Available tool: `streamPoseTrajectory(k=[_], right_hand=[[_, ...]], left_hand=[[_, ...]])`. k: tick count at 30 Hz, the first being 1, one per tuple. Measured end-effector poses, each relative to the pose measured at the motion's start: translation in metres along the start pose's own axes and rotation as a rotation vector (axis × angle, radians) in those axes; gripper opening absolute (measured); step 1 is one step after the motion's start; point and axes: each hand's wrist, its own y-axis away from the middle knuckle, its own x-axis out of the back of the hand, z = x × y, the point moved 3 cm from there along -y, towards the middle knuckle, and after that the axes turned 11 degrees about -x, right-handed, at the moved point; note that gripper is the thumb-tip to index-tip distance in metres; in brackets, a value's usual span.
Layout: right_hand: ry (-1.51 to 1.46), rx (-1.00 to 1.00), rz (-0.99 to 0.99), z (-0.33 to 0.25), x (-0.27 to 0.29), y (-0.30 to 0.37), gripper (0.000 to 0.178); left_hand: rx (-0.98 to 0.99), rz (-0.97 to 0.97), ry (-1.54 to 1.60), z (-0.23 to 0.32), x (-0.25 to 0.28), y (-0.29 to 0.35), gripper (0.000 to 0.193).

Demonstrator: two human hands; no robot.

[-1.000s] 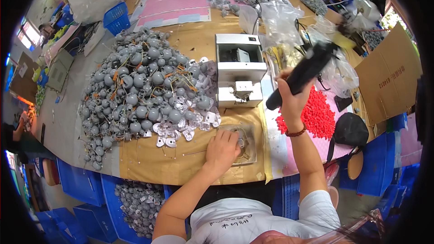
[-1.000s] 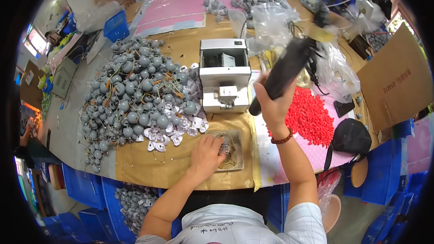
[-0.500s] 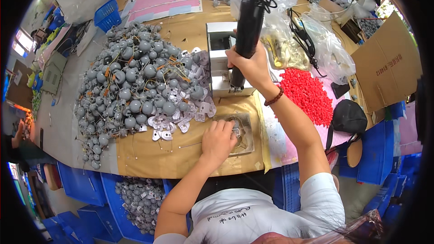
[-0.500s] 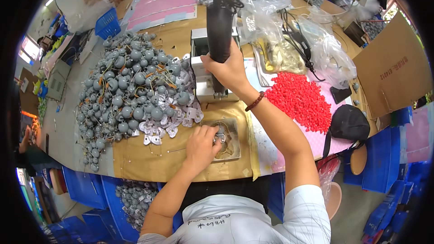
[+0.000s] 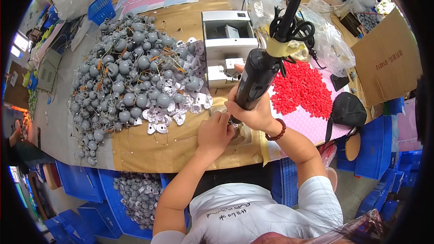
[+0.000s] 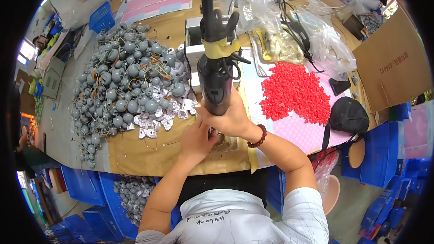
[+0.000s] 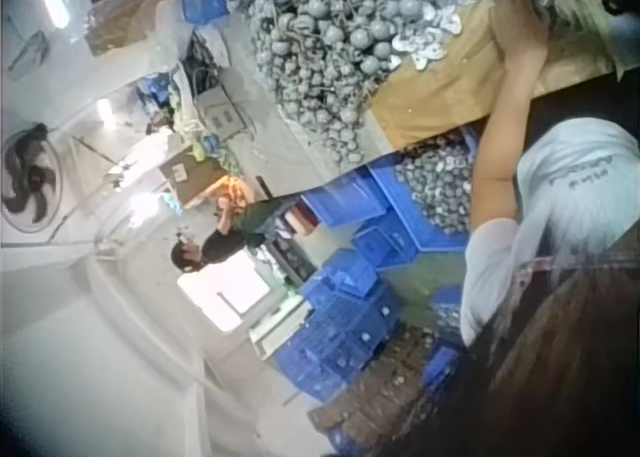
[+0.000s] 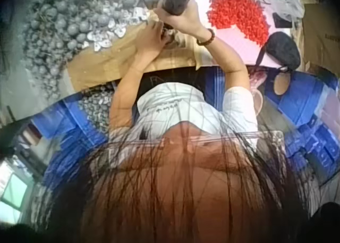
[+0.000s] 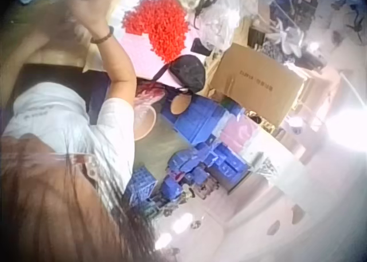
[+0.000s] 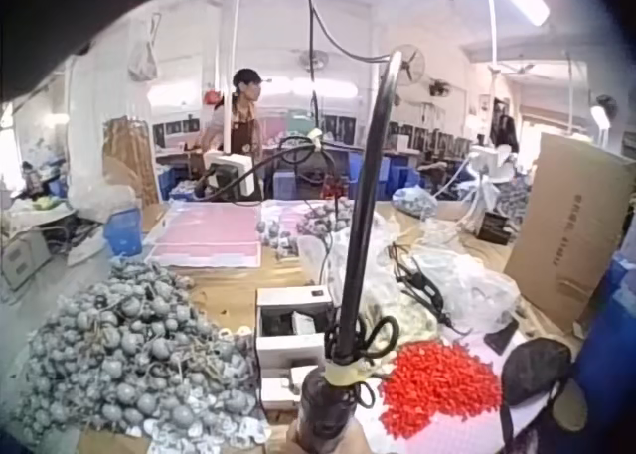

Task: Assembling small toy components using a manual press tool at a factory workstation.

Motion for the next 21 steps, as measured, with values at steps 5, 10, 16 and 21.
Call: streamPoseTrajectory(k=[5, 10, 16, 21], right_hand=[[0.077, 0.057, -0.036, 0.006, 0.001, 0.003, 0.080], [0.205, 0.185, -0.140, 0.023, 0.004, 0.015, 0.073], [0.142, 0.249, -0.164, 0.029, 0.000, 0.023, 0.067], [0.089, 0.177, -0.228, 0.039, 0.004, 0.031, 0.070]], left_hand=[[0.010, -0.011, -0.003, -0.001, -0.001, 0.000, 0.037], [-0.080, 0.073, 0.019, -0.002, -0.001, 0.001, 0.023], [-0.061, 0.081, 0.024, 0.001, 0.004, 0.001, 0.025], [-0.023, 0.040, 0.014, 0.000, 0.006, 0.002, 0.027]])
